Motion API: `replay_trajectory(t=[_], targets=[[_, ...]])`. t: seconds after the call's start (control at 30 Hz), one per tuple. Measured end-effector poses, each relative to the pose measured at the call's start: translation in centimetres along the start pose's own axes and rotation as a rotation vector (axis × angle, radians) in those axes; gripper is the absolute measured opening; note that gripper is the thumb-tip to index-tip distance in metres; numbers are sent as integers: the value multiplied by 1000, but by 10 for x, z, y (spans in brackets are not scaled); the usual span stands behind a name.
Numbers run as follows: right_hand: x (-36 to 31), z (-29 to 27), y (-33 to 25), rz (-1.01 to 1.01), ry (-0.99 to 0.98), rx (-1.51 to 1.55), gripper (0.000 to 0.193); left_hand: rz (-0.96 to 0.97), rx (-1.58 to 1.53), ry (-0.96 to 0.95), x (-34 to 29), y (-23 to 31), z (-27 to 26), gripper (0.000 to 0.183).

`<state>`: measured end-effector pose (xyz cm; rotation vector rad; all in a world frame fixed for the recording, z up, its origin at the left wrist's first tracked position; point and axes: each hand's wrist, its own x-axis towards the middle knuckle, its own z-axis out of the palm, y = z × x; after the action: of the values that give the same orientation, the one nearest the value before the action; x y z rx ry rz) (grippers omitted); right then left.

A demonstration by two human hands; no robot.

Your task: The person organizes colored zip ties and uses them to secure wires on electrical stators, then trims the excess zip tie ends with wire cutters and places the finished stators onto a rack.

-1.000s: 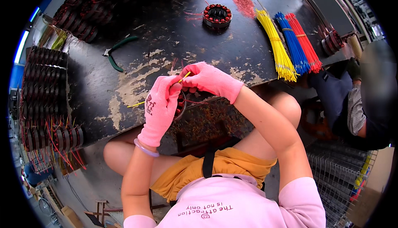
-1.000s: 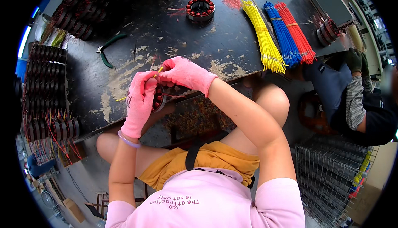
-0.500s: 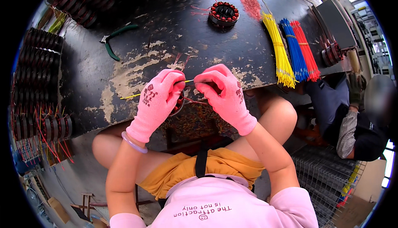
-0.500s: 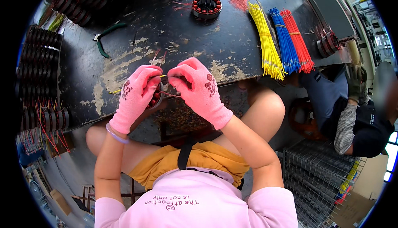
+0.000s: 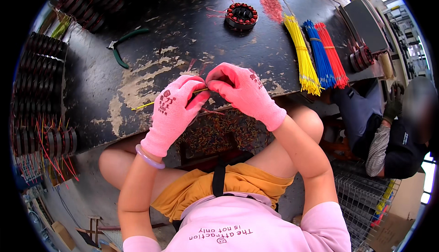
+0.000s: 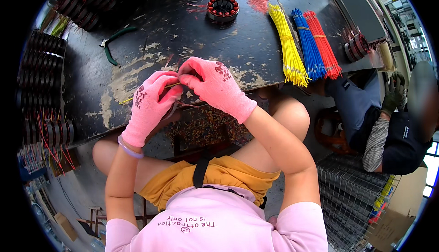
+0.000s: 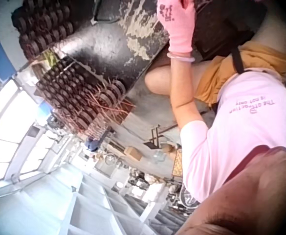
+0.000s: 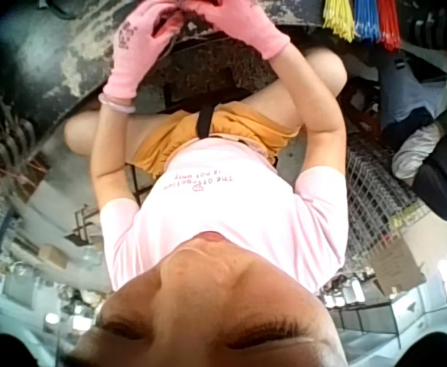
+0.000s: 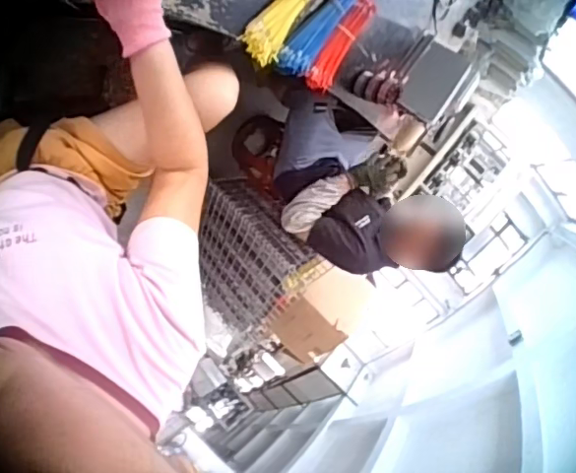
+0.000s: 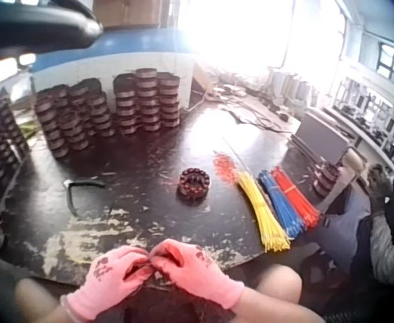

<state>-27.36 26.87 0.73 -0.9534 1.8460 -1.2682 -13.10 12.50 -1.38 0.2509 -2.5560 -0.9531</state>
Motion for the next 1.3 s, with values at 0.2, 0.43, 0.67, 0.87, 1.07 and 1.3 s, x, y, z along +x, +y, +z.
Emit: replay_trajectory(t=[0.2, 0.43, 0.67, 0.87, 1.07, 1.3], targets=[[18, -11, 29, 218, -125, 343, 21, 40, -16, 20, 5, -1, 8, 14], [-10, -6, 18, -231, 147, -377, 32, 13, -3, 25, -1, -4, 11, 12], [4, -7, 45, -474, 9, -557, 14, 43, 10, -20, 2, -3, 10, 13], [4, -24, 9, 366, -433, 146, 14, 57, 20, -20, 0, -7, 8, 13], [-6, -16, 28, -661, 30, -689, 29, 41, 5, -14, -1, -7, 11, 12], [-6, -14, 33, -720, 90, -842, 24, 23, 9, -30, 1, -4, 8, 11]])
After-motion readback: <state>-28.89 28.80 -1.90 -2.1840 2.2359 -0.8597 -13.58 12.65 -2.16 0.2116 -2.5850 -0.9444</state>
